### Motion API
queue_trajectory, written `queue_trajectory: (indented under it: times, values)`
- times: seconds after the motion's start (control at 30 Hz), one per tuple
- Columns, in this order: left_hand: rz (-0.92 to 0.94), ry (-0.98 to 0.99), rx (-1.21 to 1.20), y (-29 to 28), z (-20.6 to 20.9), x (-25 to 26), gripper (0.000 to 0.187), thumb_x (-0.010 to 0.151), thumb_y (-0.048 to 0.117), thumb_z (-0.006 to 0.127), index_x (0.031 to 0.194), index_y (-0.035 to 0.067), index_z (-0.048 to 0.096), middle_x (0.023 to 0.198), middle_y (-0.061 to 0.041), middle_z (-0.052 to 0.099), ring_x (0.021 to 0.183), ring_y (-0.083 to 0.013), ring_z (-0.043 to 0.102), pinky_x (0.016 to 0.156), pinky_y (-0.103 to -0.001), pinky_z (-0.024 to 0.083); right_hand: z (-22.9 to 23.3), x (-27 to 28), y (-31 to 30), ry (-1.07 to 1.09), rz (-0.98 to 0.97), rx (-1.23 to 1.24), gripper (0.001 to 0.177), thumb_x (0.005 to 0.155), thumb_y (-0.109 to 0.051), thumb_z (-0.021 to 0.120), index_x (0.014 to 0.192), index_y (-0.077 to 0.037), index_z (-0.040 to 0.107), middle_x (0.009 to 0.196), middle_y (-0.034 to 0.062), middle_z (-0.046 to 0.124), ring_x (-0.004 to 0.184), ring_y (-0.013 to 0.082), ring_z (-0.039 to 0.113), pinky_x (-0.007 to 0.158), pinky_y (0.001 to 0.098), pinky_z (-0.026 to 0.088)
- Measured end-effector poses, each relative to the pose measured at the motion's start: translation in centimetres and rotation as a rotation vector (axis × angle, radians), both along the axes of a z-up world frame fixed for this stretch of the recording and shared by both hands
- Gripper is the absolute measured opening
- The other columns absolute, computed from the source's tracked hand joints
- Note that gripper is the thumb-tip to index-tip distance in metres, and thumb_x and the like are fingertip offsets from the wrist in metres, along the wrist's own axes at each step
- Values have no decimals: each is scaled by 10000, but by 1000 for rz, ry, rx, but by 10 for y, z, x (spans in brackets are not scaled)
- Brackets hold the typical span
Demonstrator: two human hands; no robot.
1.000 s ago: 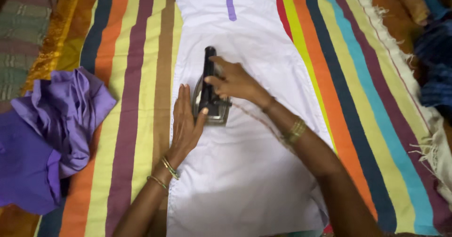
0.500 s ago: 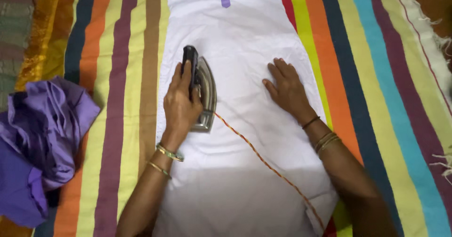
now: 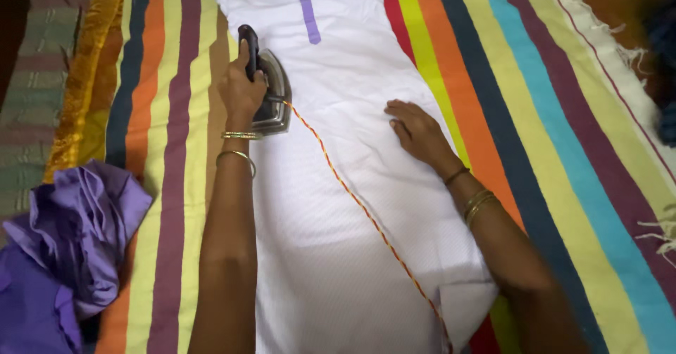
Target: The person irons a white shirt laid out on a colorful striped mat. They use a handheld electric iron to smooth the fabric, moving it back and forth across the body and sleeves while using their other hand to hold the shirt in place.
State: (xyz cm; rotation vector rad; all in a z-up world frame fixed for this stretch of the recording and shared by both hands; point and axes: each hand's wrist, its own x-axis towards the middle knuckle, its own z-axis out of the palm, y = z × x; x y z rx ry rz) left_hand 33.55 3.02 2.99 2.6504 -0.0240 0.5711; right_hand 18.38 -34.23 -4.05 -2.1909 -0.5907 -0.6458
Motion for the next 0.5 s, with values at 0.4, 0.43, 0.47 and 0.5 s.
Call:
queue_trajectory:
  times: [0.4, 0.43, 0.47, 0.5]
  values:
    - [-84, 42, -2, -9, 45, -224, 712, 886, 29, 700, 1560, 99, 481, 1126, -253, 697, 995, -397, 707, 885, -463, 558, -1, 0, -1, 3, 11, 18, 216, 981, -40, 670, 1193, -11, 698, 1281, 168, 704, 1257, 345, 638, 1131, 434, 479]
    - [-73, 61, 23, -10, 51, -246, 714, 881, 24, 698, 1559, 93, 485, 1147, -271, 688, 999, -410, 698, 878, -464, 558, 1, -2, 0, 3, 7, 24, 215, 983, -39, 670, 1194, -9, 698, 1284, 170, 704, 1255, 347, 638, 1131, 433, 480]
    - [-72, 67, 37, -11, 56, -265, 722, 868, 25, 700, 1554, 83, 481, 1175, -278, 678, 1008, -416, 694, 879, -462, 557, 2, -3, 0, 0, -1, 8, 215, 983, -38, 671, 1193, -6, 699, 1287, 174, 703, 1257, 351, 636, 1131, 433, 479]
    - [-72, 73, 52, -12, 60, -281, 731, 855, 25, 701, 1549, 73, 477, 1202, -286, 669, 1017, -421, 691, 879, -460, 556, 4, -4, 1, -3, -8, -7, 215, 982, -36, 672, 1193, -2, 701, 1291, 178, 702, 1258, 356, 633, 1132, 434, 477]
